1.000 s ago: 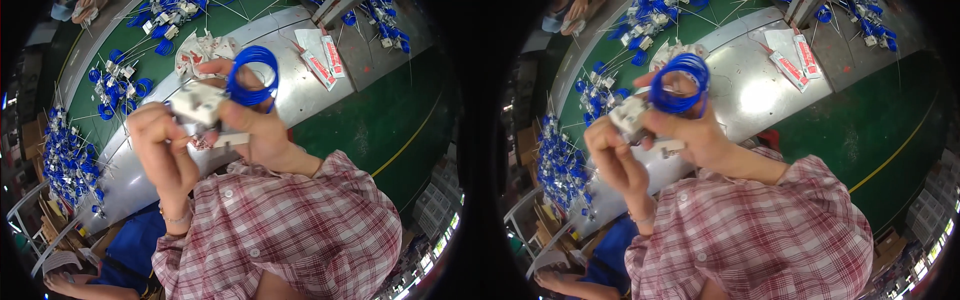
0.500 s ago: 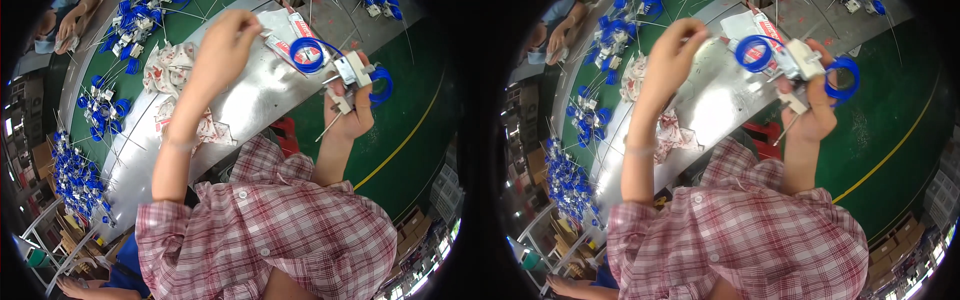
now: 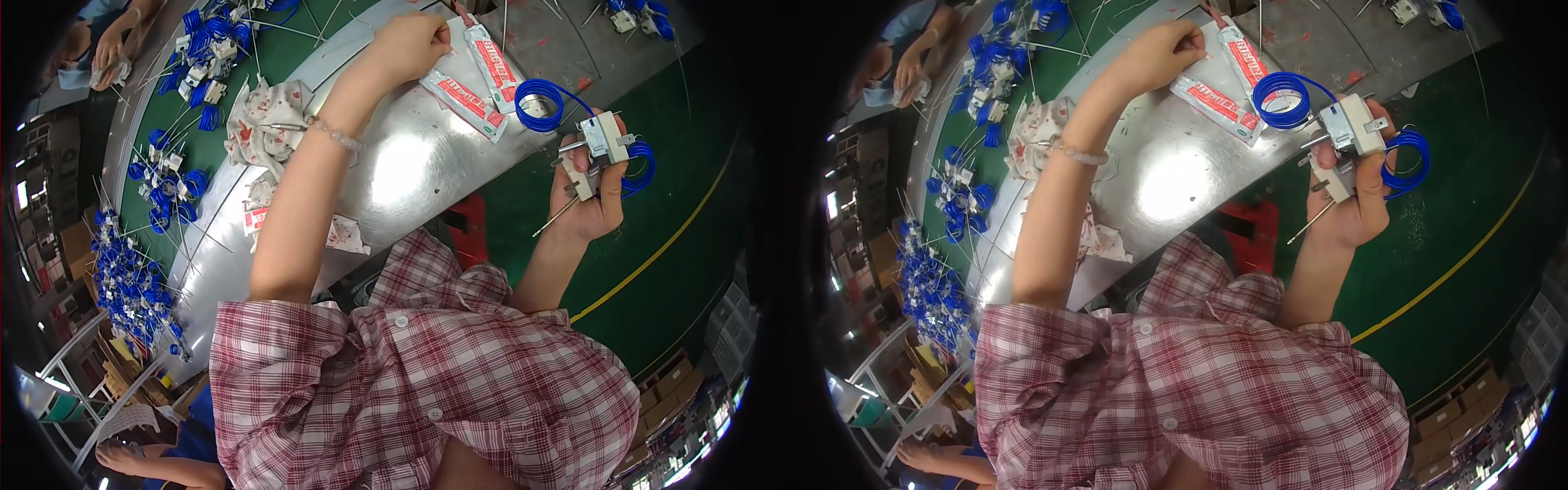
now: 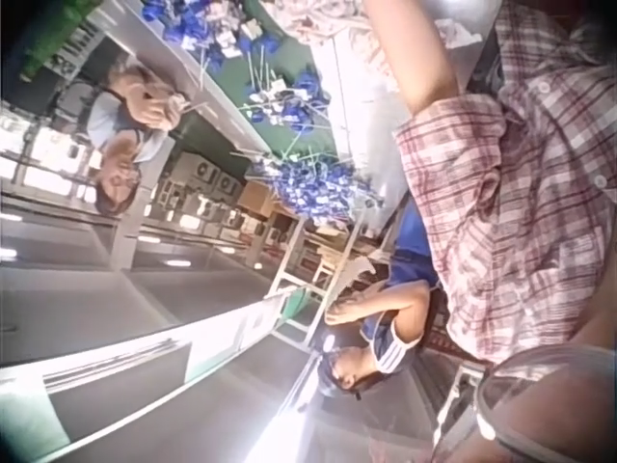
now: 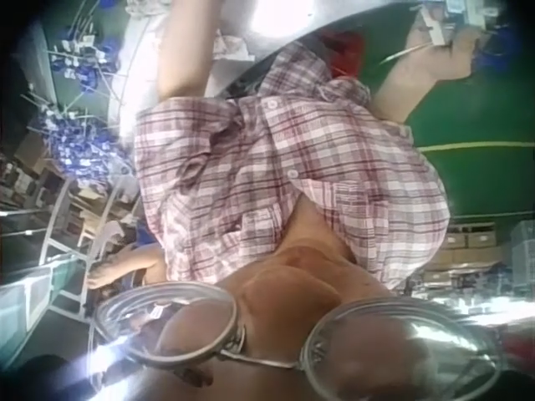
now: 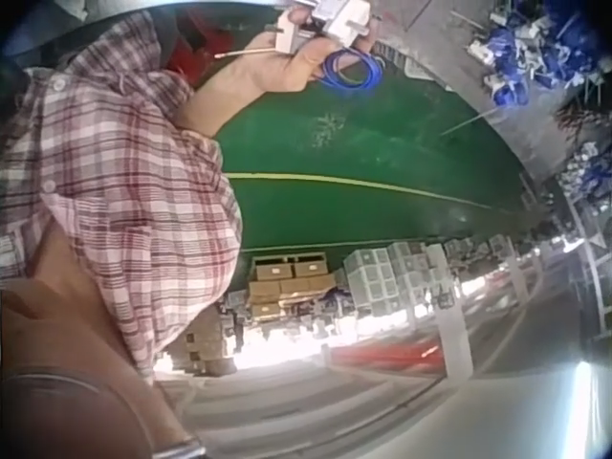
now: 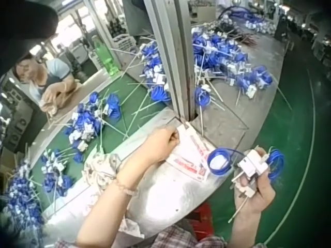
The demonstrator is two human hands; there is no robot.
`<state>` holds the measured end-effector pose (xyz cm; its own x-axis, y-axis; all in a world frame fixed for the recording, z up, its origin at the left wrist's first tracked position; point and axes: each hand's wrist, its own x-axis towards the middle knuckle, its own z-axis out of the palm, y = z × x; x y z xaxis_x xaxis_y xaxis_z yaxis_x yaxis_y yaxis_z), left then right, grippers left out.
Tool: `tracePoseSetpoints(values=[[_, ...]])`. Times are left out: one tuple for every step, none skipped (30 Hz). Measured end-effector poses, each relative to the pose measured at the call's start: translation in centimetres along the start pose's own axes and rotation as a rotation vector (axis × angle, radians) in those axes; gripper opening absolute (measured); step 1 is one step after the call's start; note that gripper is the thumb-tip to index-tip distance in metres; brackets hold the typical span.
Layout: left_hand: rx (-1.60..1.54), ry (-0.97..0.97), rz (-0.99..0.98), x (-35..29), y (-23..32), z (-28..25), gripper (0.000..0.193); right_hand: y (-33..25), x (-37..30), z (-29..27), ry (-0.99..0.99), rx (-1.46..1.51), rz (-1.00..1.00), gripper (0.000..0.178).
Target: Applying adhesive to components and attaching wires on an assembly line.
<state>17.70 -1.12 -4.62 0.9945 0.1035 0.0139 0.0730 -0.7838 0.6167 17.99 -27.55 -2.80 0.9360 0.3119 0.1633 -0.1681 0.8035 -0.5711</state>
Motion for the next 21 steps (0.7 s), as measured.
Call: tracePoseSetpoints(values=[[0.001, 0.003, -0.008, -0.1, -0.3, -0.1, 0.017, 0.1, 0.1, 0.1, -0.034, 0.004, 0.017, 0.050], [-0.064, -0.025, -0.010, -0.2, -0.6, -0.3, 0.017, 0.2, 0.1, 0.2, -0.068, 0.007, 0.033, 0.049], [-0.130, -0.053, -0.012, -0.3, -0.8, -0.4, 0.018, 0.5, 0.1, 0.3, -0.071, 0.010, 0.040, 0.049], [-0.131, -0.048, -0.018, -0.2, -0.9, -0.6, 0.018, 0.7, 0.3, 0.3, -0.052, 0.001, 0.038, 0.051], [-0.112, -0.088, -0.063, 0.0, -0.9, -0.7, 0.020, 0.9, 0.4, 0.4, -0.033, -0.007, 0.036, 0.052], [-0.093, -0.128, -0.107, 0.2, -0.9, -0.8, 0.023, 1.1, 0.5, 0.6, -0.037, -0.007, 0.041, 0.052], [-0.096, -0.127, -0.111, 0.6, -0.4, -1.0, 0.023, 1.2, 0.5, 0.8, -0.044, -0.001, 0.051, 0.051], [-0.120, -0.170, -0.230, 1.1, 0.1, -1.0, 0.026, 1.3, 0.5, 0.9, -0.050, 0.003, 0.061, 0.050], [-0.144, -0.214, -0.348, 1.4, 0.5, -0.9, 0.029, 1.3, 0.6, 0.8, -0.048, 0.000, 0.065, 0.050], [-0.145, -0.204, -0.351, 1.4, 0.5, -0.9, 0.029, 1.3, 0.6, 1.0, -0.074, -0.014, 0.059, 0.050], [-0.110, -0.153, -0.302, 1.5, 0.3, -1.0, 0.034, 1.2, 0.6, 1.2, -0.099, -0.028, 0.052, 0.049], [-0.074, -0.101, -0.254, 1.6, 0.2, -1.1, 0.040, 1.3, 0.6, 1.4, -0.110, -0.027, 0.055, 0.049], [-0.076, -0.094, -0.262, 1.7, 0.1, -1.0, 0.040, 1.4, 0.6, 1.5, -0.112, -0.018, 0.064, 0.050], [-0.102, -0.063, -0.273, 1.6, -0.1, -1.0, 0.035, 1.5, 0.6, 1.6, -0.117, -0.007, 0.074, 0.050], [-0.127, -0.028, -0.285, 1.6, -0.2, -1.0, 0.031, 1.5, 0.6, 1.8, -0.128, -0.003, 0.086, 0.050], [-0.103, -0.006, -0.245, 1.6, -0.8, -0.8, 0.035, 1.8, 0.5, 2.2, -0.136, 0.015, 0.079, 0.051], [-0.073, 0.026, -0.217, 1.5, -1.6, -0.4, 0.039, 2.0, 0.4, 2.6, -0.152, 0.042, 0.084, 0.052], [0.038, 0.035, -0.198, 1.8, -1.9, -0.3, 0.033, 2.0, 0.1, 2.3, -0.133, 0.072, 0.097, 0.057], [0.042, 0.076, -0.247, 2.1, -1.2, 0.0, 0.032, 1.9, 0.2, 2.2, -0.124, 0.081, 0.116, 0.057], [0.108, 0.157, -0.191, 1.9, -1.5, 0.8, 0.025, 1.9, 0.0, 2.9, -0.144, 0.091, 0.133, 0.055], [0.066, 0.116, -0.220, 1.0, 0.8, 0.0, 0.023, 1.9, 0.0, 3.1, -0.144, 0.091, 0.137, 0.054]])
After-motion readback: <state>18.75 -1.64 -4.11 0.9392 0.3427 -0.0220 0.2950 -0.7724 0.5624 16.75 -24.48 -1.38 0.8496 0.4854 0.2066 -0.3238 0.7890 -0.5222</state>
